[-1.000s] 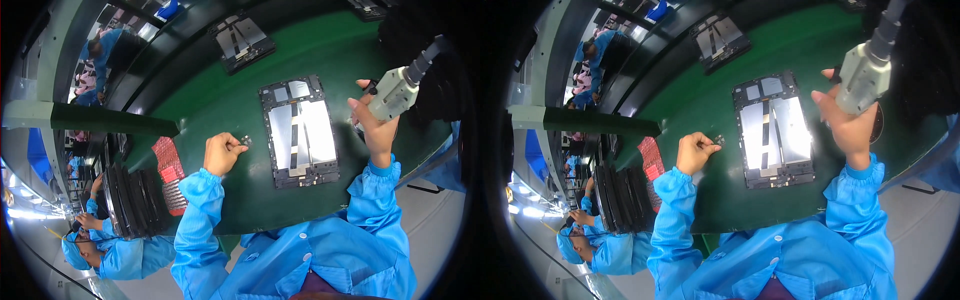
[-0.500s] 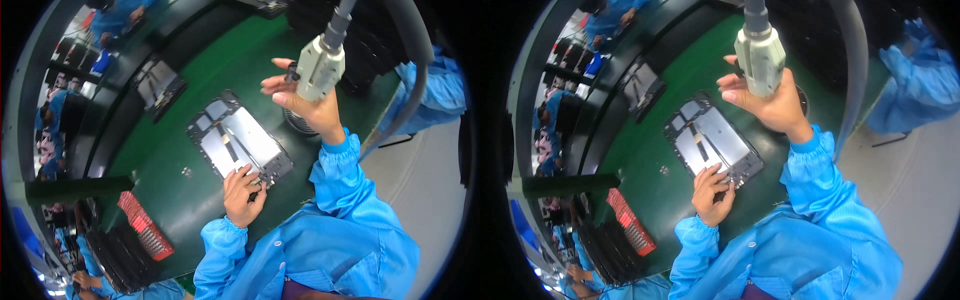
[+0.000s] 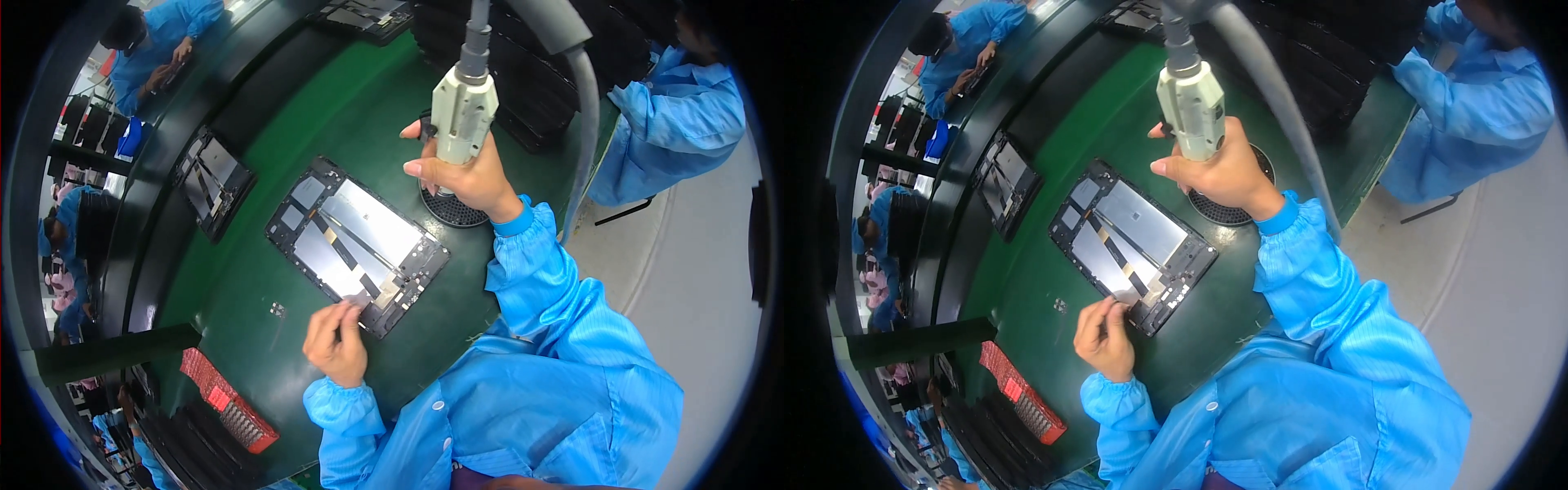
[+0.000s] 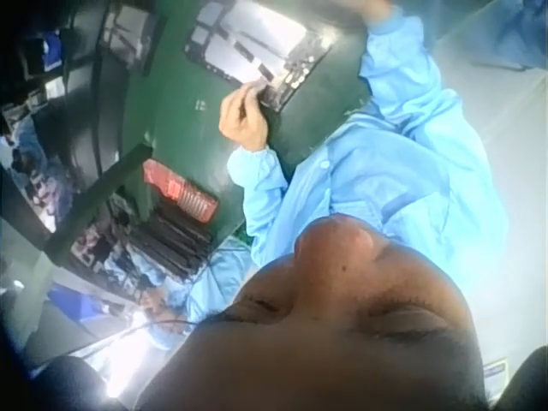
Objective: The person assembles tablet devices by placing small components onto the tablet frames by hand, driving screws with an electric screwdriver, and moving the tablets along the workstation.
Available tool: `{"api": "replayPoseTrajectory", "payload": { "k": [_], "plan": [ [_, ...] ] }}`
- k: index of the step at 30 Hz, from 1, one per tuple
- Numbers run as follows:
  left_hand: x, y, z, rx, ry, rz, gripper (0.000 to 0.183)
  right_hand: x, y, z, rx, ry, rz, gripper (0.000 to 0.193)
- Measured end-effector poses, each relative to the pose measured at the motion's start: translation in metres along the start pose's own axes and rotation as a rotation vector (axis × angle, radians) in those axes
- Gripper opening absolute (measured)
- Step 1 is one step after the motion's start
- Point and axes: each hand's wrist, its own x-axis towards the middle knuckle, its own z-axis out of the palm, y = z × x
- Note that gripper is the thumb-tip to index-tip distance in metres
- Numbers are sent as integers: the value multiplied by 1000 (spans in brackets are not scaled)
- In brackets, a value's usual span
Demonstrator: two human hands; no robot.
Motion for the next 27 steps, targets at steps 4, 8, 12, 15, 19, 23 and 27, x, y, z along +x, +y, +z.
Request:
{"api": "replayPoseTrajectory", "payload": {
  "k": [4, 8, 12, 15, 19, 23, 27],
  "plan": [
    [0, -12, -13, -92, 74, -78, 15, 1, 3, 1, 6, -25, 40, 36],
    [-5, -17, -21, -192, 98, -307, 15, 2, 2, 2, 8, 16, 37, 29],
    [-5, -25, -28, -228, 77, -235, 11, 2, 4, 2, 10, 26, 70, 27],
    [-1, -26, -29, -197, 94, -222, 10, 1, 4, 1, 1, 29, 78, 27],
    [0, -28, -33, -113, 102, -99, 6, -1, 1, -2, 3, 37, 104, 27],
    [-5, -25, -40, -213, 207, -395, 9, 0, 7, 6, -6, 19, 56, 28],
    [4, -19, -41, -297, 90, -498, 9, -6, 1, 6, -32, 98, 14, 33]
  ]
}}
